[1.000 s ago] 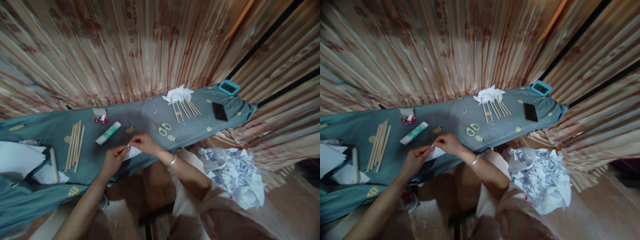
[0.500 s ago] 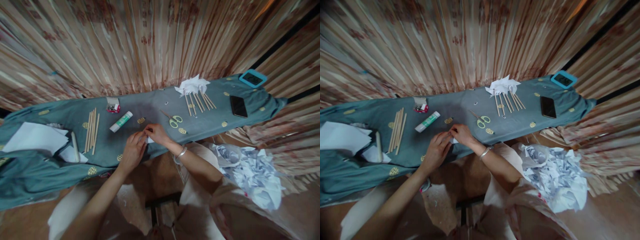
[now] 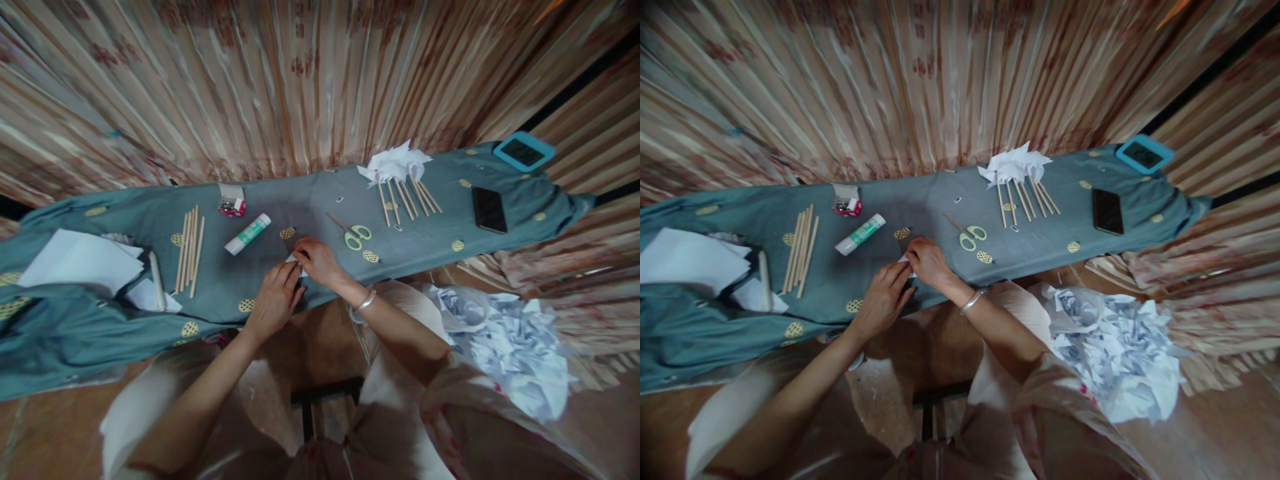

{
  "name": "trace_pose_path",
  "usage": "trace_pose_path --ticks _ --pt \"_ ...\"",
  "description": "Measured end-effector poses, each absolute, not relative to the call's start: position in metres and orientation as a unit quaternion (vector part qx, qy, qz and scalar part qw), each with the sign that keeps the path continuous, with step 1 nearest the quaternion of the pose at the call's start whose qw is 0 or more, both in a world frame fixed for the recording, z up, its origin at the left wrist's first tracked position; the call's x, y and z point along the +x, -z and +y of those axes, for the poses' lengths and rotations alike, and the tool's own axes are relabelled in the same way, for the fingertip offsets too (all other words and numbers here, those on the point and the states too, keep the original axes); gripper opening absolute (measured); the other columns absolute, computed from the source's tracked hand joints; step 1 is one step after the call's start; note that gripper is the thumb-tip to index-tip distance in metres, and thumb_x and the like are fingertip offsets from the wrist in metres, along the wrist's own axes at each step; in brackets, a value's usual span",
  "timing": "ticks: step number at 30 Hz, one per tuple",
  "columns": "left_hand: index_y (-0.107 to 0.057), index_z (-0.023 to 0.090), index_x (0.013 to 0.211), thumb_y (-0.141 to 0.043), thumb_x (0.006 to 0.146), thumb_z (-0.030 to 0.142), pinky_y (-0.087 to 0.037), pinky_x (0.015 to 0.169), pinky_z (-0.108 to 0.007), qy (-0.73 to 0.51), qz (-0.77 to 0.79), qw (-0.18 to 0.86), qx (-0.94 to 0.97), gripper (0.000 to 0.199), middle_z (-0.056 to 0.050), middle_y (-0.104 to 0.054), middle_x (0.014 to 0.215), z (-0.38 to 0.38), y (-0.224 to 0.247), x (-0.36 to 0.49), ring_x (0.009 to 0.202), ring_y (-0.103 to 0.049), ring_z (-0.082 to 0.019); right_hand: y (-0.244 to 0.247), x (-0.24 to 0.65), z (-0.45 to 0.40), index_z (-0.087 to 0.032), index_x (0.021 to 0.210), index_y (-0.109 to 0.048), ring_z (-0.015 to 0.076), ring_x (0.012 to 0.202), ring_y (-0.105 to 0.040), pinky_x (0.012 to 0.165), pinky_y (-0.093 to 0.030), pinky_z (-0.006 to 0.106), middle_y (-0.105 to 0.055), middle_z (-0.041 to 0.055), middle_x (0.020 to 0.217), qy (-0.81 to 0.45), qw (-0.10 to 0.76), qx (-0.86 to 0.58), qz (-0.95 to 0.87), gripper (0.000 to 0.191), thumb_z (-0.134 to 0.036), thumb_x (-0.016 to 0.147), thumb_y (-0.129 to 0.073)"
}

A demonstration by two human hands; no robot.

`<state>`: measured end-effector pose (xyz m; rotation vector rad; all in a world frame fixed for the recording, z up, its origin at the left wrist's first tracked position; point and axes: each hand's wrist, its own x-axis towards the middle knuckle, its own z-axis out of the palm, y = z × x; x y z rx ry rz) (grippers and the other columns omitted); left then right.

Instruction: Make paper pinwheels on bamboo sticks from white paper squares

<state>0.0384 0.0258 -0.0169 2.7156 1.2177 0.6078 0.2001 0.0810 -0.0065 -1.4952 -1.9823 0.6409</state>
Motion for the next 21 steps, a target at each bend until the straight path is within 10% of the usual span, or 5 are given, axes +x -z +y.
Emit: trace_pose_path --ticks 21 --pt "-0.055 0.01 0.128 -0.047 0.096 0.028 -0.046 0.089 -0.043 -0.195 0.395 0.055 0.896 0.038 -0.018 -0.059 0.118 0.013 0.018 0.033 0.111 -0.052 -0.03 0.007 0.201 0.078 -0.017 0.09 -0.066 0.0189 0.102 -0.06 0.094 -0.043 0.029 -0.068 0.0088 0.104 -0.213 0.253 -0.559 -0.761 0.017 -0.017 0.093 -0.049"
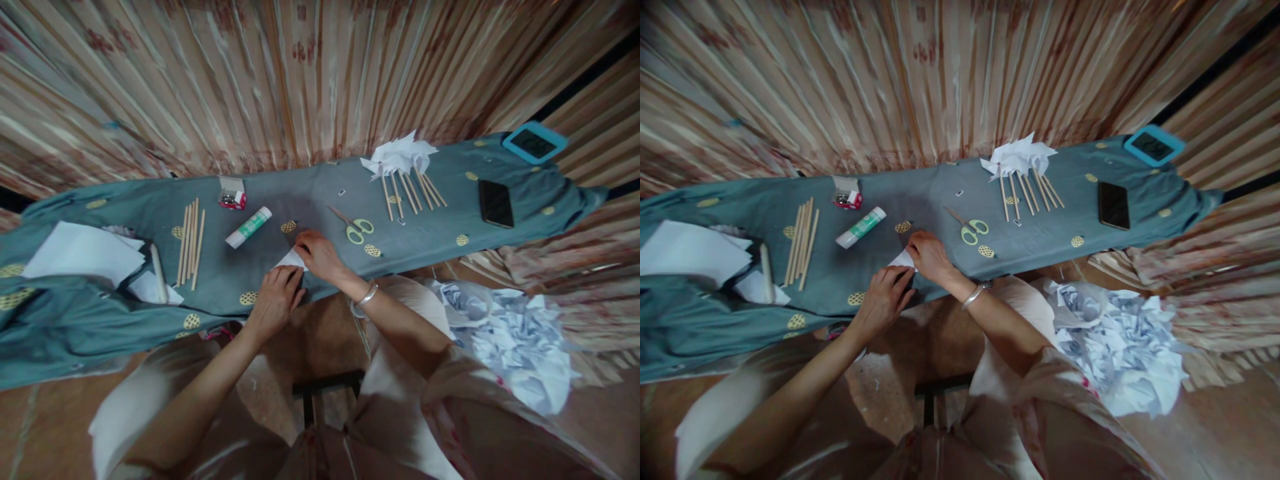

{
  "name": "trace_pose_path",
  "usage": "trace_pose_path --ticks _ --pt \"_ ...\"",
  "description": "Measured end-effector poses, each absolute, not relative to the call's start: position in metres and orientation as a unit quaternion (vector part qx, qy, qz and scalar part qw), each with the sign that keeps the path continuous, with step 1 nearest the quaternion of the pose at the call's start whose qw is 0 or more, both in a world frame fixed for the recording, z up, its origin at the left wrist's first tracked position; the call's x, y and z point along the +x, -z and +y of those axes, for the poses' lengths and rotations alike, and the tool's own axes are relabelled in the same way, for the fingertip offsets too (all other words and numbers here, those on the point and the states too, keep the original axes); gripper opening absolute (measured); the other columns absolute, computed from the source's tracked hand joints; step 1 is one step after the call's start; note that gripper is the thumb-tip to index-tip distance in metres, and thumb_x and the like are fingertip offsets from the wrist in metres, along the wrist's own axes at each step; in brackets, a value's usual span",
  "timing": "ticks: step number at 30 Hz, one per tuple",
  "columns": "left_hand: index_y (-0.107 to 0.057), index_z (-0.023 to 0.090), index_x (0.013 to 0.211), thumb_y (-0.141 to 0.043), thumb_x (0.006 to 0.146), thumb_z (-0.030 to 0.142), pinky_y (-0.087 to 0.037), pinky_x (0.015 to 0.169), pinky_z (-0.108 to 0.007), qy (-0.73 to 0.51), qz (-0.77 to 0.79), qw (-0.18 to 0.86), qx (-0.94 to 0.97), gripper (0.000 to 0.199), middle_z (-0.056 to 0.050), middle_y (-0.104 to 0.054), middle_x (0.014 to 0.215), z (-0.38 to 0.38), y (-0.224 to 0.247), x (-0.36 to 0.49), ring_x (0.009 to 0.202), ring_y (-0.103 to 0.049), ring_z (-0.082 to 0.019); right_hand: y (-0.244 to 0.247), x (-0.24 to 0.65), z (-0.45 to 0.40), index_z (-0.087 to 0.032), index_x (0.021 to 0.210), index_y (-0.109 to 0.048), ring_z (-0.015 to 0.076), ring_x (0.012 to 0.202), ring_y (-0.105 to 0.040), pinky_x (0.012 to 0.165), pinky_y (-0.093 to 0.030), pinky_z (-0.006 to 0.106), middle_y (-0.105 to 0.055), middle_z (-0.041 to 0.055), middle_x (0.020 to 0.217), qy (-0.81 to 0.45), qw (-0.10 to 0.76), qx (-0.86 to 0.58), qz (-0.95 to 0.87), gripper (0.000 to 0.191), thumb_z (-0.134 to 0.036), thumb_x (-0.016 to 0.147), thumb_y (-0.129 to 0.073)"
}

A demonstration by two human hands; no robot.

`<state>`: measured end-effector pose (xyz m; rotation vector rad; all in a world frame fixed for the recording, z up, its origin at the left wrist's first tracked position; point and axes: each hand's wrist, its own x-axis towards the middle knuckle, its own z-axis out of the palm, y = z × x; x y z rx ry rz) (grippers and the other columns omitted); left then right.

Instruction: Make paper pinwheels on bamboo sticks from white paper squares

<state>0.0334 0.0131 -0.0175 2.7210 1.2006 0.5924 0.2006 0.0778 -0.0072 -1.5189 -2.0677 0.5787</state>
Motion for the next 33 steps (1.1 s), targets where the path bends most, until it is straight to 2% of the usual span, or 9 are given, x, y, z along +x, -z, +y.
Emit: trace_pose_path --ticks 3,7,10,16,20,24,29,33 --pt "-0.056 0.009 0.127 -0.047 0.096 0.027 -0.047 0.088 -0.043 -0.191 0.395 0.048 0.898 0.037 -0.018 -0.06 0.117 0.013 0.017 0.034 0.11 -0.052 -0.03 0.007 0.201 0.069 -0.014 0.103 -0.065 0.0229 0.114 -0.056 0.102 -0.041 0.034 -0.064 0.013 0.121 -0.184 0.247 -0.558 -0.771 0.018 -0.02 0.091 -0.052" --pt "-0.059 0.009 0.122 -0.047 0.096 0.027 -0.047 0.087 -0.043 -0.193 0.396 0.058 0.896 0.034 -0.018 -0.059 0.116 0.013 0.016 0.035 0.109 -0.052 -0.03 0.01 0.203 0.055 -0.009 0.128 -0.054 0.0279 0.13 -0.046 0.11 -0.037 0.042 -0.051 0.0183 0.142 -0.163 0.239 -0.557 -0.779 0.04 -0.024 0.092 -0.052" --pt "-0.057 0.012 0.125 -0.047 0.096 0.027 -0.047 0.087 -0.044 -0.189 0.397 0.07 0.895 0.035 -0.017 -0.059 0.117 0.013 0.015 0.035 0.11 -0.052 -0.03 0.012 0.206 0.049 -0.008 0.138 -0.046 0.0304 0.135 -0.042 0.111 -0.036 0.047 -0.044 0.0205 0.148 -0.154 0.22 -0.569 -0.777 0.047 -0.028 0.095 -0.046" --pt "-0.055 0.012 0.129 -0.048 0.096 0.027 -0.047 0.088 -0.043 -0.195 0.393 0.061 0.896 0.037 -0.017 -0.06 0.117 0.012 0.019 0.03 0.109 -0.053 -0.029 0.014 0.211 0.045 -0.009 0.142 -0.043 0.0322 0.14 -0.036 0.111 -0.034 0.051 -0.038 0.0233 0.153 -0.138 0.197 -0.576 -0.782 0.05 -0.028 0.096 -0.046" --pt "-0.055 0.014 0.129 -0.048 0.096 0.03 -0.048 0.088 -0.043 -0.198 0.398 0.053 0.894 0.037 -0.016 -0.06 0.117 0.013 0.021 0.022 0.107 -0.054 -0.029 0.016 0.216 0.042 -0.01 0.142 -0.043 0.0319 0.141 -0.035 0.111 -0.035 0.051 -0.038 0.0234 0.152 -0.131 0.196 -0.579 -0.781 0.049 -0.026 0.096 -0.045" --pt "-0.056 0.011 0.126 -0.047 0.097 0.032 -0.049 0.086 -0.042 -0.21 0.402 0.03 0.891 0.037 -0.017 -0.061 0.115 0.011 0.021 0.012 0.104 -0.054 -0.029 0.018 0.221 0.038 -0.008 0.142 -0.044 0.0324 0.14 -0.036 0.111 -0.035 0.049 -0.04 0.0233 0.151 -0.118 0.191 -0.588 -0.777 0.049 -0.026 0.096 -0.045" --pt "-0.057 0.014 0.128 -0.048 0.096 0.035 -0.048 0.083 -0.042 -0.203 0.43 0.023 0.88 0.038 -0.016 -0.063 0.114 0.007 0.02 0.001 0.101 -0.055 -0.029 0.02 0.228 0.033 -0.011 0.142 -0.044 0.0317 0.14 -0.037 0.111 -0.035 0.051 -0.04 0.0219 0.151 -0.113 0.2 -0.599 -0.767 0.047 -0.025 0.097 -0.042" --pt "-0.059 0.016 0.128 -0.048 0.096 0.036 -0.047 0.081 -0.044 -0.194 0.456 0.024 0.868 0.039 -0.016 -0.063 0.114 0.003 0.018 -0.004 0.1 -0.055 -0.03 0.024 0.234 0.03 -0.01 0.143 -0.044 0.0319 0.14 -0.037 0.11 -0.035 0.051 -0.04 0.023 0.151 -0.108 0.201 -0.602 -0.765 0.048 -0.025 0.097 -0.04"
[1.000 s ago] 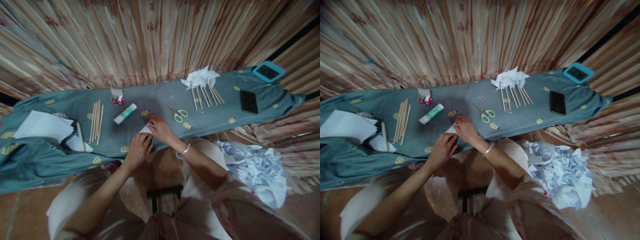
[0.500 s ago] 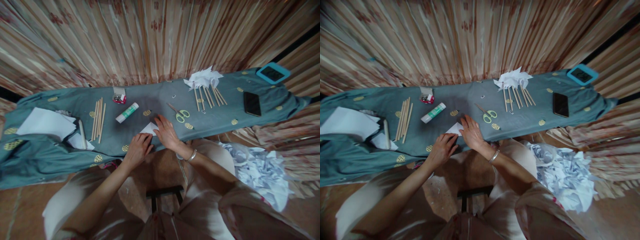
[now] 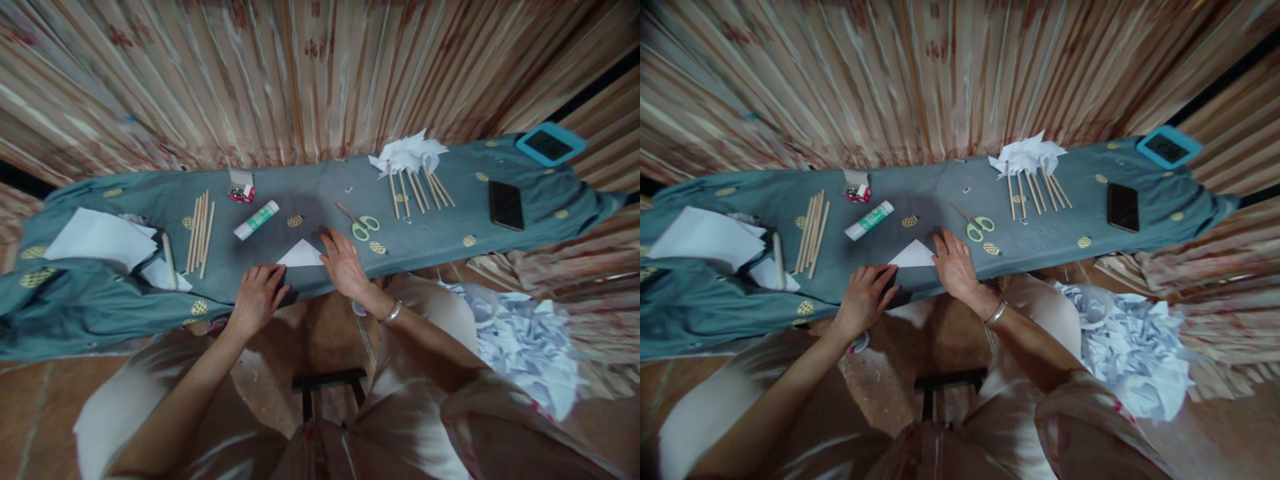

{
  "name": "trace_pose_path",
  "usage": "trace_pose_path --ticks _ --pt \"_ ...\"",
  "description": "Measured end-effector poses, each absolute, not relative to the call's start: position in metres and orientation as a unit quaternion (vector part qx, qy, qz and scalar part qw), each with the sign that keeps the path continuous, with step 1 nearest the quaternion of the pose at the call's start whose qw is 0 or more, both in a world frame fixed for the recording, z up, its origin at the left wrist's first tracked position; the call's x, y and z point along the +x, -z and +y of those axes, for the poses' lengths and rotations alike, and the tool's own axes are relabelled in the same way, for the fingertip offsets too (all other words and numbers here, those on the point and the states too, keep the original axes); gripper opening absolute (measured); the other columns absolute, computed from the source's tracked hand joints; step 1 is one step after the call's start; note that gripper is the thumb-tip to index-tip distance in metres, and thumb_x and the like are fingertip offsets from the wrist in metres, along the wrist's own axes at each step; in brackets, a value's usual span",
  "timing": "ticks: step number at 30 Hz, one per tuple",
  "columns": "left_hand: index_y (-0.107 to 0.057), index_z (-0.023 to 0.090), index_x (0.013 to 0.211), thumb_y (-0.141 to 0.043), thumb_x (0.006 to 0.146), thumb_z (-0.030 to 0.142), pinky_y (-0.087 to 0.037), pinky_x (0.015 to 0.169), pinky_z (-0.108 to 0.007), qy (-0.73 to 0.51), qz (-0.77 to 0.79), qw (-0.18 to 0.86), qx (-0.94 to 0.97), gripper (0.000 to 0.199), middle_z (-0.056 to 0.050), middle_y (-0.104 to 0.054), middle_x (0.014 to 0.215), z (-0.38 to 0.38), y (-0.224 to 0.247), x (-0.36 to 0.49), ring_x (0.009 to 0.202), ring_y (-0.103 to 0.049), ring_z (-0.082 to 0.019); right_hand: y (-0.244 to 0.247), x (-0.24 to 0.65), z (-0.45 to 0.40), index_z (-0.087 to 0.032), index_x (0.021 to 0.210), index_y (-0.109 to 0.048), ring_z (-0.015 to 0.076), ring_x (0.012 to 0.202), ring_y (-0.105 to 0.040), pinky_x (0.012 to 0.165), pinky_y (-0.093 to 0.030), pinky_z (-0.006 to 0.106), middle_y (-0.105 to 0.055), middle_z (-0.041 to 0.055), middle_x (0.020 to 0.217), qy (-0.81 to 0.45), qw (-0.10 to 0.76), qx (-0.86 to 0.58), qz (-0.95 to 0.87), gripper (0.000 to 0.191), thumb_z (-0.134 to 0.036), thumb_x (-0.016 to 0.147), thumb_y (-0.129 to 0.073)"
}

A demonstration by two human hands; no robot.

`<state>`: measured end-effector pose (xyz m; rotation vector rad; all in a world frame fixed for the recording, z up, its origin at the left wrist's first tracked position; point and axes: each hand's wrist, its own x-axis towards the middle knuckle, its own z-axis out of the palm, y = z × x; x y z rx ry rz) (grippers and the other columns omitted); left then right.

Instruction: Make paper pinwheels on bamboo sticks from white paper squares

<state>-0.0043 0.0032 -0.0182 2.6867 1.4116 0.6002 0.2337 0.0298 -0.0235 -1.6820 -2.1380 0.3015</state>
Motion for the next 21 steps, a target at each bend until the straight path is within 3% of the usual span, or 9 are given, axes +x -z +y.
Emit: trace_pose_path --ticks 15,21 --pt "-0.062 0.015 0.121 -0.046 0.097 0.036 -0.048 0.082 -0.045 -0.196 0.486 -0.008 0.852 0.036 -0.015 -0.063 0.108 -0.004 0.015 -0.013 0.099 -0.055 -0.031 0.021 0.246 0.017 -0.008 0.14 -0.047 0.0313 0.14 -0.039 0.112 -0.033 0.051 -0.041 0.023 0.151 -0.105 0.21 -0.62 -0.748 0.046 -0.021 0.097 -0.036" --pt "-0.061 0.014 0.119 -0.045 0.097 0.038 -0.048 0.086 -0.043 -0.211 0.503 0.0 0.838 0.036 -0.014 -0.063 0.109 -0.003 0.017 -0.014 0.1 -0.055 -0.029 0.021 0.248 0.014 -0.012 0.133 -0.053 0.0278 0.137 -0.043 0.112 -0.034 0.046 -0.046 0.0183 0.148 -0.127 0.231 -0.591 -0.763 0.041 -0.021 0.098 -0.035"
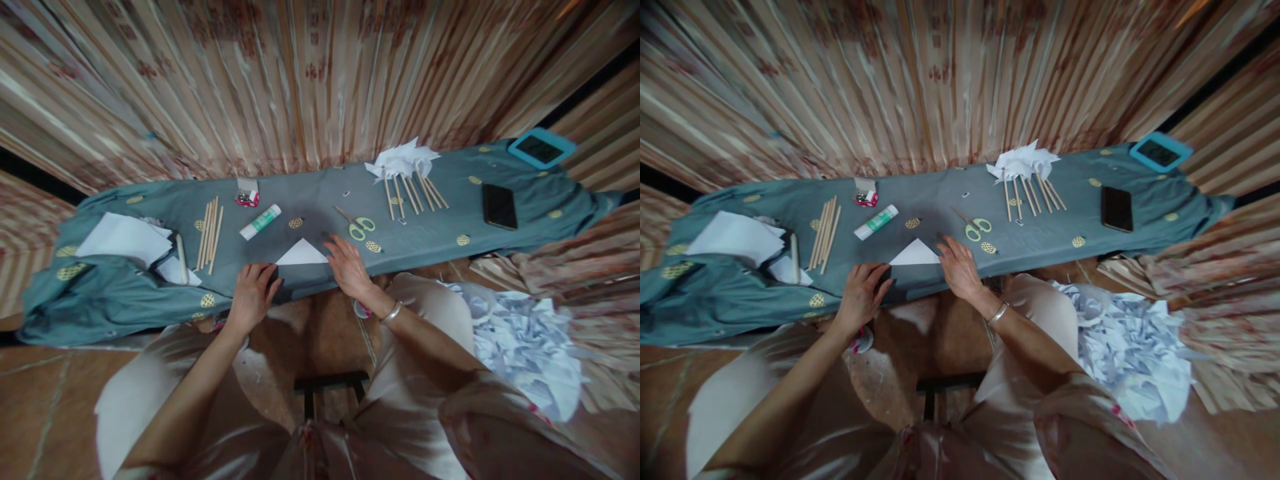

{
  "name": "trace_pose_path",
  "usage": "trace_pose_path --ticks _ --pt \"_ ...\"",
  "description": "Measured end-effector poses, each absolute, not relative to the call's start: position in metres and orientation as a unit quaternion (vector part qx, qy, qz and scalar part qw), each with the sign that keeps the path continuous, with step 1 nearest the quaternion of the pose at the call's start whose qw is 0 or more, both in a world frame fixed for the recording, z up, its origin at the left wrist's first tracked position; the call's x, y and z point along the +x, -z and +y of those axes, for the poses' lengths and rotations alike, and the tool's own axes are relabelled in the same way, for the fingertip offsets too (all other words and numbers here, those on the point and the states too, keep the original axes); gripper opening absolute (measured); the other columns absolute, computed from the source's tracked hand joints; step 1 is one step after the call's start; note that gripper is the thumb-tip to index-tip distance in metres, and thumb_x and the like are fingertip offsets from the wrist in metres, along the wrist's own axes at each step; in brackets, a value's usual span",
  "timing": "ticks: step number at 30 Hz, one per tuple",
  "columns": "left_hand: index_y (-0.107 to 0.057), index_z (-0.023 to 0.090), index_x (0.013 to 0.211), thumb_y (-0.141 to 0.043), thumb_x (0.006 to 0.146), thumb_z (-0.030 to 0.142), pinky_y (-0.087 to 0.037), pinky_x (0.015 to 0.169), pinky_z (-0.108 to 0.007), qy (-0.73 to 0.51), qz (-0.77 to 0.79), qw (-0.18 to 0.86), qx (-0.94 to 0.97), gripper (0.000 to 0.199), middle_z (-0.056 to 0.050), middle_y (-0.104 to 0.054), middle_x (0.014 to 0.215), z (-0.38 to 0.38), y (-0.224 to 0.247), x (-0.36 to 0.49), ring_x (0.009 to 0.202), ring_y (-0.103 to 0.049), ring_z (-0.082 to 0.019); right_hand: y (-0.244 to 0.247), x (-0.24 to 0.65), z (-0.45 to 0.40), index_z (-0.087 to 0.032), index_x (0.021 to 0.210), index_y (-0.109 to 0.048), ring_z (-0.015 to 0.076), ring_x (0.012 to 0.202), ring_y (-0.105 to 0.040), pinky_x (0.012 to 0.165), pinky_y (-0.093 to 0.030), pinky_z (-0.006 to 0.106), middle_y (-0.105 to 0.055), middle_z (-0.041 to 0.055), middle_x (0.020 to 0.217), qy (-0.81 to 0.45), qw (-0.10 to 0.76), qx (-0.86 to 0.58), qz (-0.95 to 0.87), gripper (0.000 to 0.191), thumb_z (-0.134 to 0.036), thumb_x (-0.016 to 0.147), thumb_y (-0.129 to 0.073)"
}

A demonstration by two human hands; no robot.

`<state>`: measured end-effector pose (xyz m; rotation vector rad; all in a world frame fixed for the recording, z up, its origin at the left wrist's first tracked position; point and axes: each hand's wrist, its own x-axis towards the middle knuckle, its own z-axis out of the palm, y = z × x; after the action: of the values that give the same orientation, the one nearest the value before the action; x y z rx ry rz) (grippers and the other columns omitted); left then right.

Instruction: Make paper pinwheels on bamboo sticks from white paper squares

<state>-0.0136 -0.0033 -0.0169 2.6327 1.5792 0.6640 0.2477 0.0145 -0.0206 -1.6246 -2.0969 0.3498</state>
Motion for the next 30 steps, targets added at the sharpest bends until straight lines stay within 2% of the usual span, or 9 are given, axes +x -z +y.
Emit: trace_pose_path --ticks 5,9,12,15,18,21,26,30 --pt "-0.056 0.015 0.126 -0.043 0.097 0.041 -0.047 0.09 -0.046 -0.218 0.528 0.019 0.821 0.041 -0.015 -0.062 0.113 -0.001 0.019 -0.011 0.104 -0.055 -0.03 0.02 0.244 0.013 -0.015 0.125 -0.058 0.0292 0.136 -0.046 0.11 -0.035 0.049 -0.049 0.019 0.146 -0.156 0.264 -0.567 -0.764 0.034 -0.032 0.097 -0.047" --pt "-0.053 0.015 0.128 -0.046 0.096 0.039 -0.048 0.09 -0.047 -0.226 0.533 0.016 0.815 0.041 -0.015 -0.061 0.116 0.002 0.021 -0.009 0.105 -0.056 -0.03 0.022 0.239 0.016 -0.019 0.106 -0.063 0.029 0.133 -0.049 0.109 -0.036 0.051 -0.052 0.0159 0.144 -0.195 0.294 -0.551 -0.756 0.019 -0.03 0.09 -0.059" --pt "-0.051 0.016 0.131 -0.049 0.095 0.037 -0.049 0.09 -0.046 -0.241 0.533 0.016 0.811 0.042 -0.015 -0.06 0.117 0.004 0.023 -0.007 0.106 -0.057 -0.03 0.021 0.234 0.016 -0.021 0.093 -0.062 0.0259 0.13 -0.052 0.108 -0.039 0.047 -0.056 0.0141 0.139 -0.229 0.319 -0.534 -0.748 0.007 -0.026 0.088 -0.06" --pt "-0.044 0.015 0.137 -0.052 0.094 0.033 -0.048 0.093 -0.046 -0.267 0.522 0.009 0.81 0.048 -0.017 -0.057 0.123 0.006 0.024 -0.004 0.112 -0.056 -0.031 0.018 0.23 0.015 -0.021 0.088 -0.061 0.0238 0.121 -0.058 0.103 -0.044 0.042 -0.063 0.0132 0.128 -0.236 0.335 -0.508 -0.757 0.005 -0.023 0.089 -0.058" --pt "-0.035 0.016 0.144 -0.052 0.093 0.026 -0.045 0.1 -0.047 -0.294 0.483 -0.008 0.825 0.055 -0.019 -0.05 0.135 0.007 0.018 0.003 0.125 -0.049 -0.031 0.015 0.225 0.013 -0.02 0.088 -0.063 0.023 0.106 -0.064 0.096 -0.048 0.039 -0.069 0.011 0.109 -0.216 0.322 -0.491 -0.78 0.006 -0.022 0.09 -0.058" --pt "-0.033 0.019 0.146 -0.05 0.092 0.019 -0.042 0.102 -0.047 -0.285 0.442 -0.02 0.85 0.056 -0.019 -0.047 0.141 0.004 0.006 0.015 0.13 -0.046 -0.03 0.013 0.222 0.011 -0.019 0.094 -0.065 0.0219 0.099 -0.064 0.093 -0.05 0.037 -0.07 0.0098 0.101 -0.196 0.307 -0.476 -0.801 0.009 -0.021 0.091 -0.057" --pt "-0.048 0.016 0.138 -0.046 0.093 0.012 -0.043 0.092 -0.04 -0.251 0.418 -0.023 0.873 0.045 -0.015 -0.063 0.123 0.002 -0.008 0.032 0.108 -0.058 -0.025 0.014 0.222 0.012 -0.02 0.103 -0.067 0.0212 0.103 -0.065 0.095 -0.051 0.036 -0.07 0.0095 0.107 -0.172 0.312 -0.478 -0.803 0.018 -0.016 0.09 -0.055" --pt "-0.064 0.017 0.119 -0.048 0.095 0.016 -0.043 0.085 -0.039 -0.242 0.413 -0.051 0.877 0.029 -0.011 -0.069 0.107 0.009 -0.007 0.035 0.097 -0.06 -0.024 0.015 0.225 0.011 -0.016 0.111 -0.066 0.0239 0.111 -0.064 0.101 -0.05 0.039 -0.068 0.0131 0.116 -0.168 0.319 -0.494 -0.791 0.024 -0.022 0.09 -0.055"
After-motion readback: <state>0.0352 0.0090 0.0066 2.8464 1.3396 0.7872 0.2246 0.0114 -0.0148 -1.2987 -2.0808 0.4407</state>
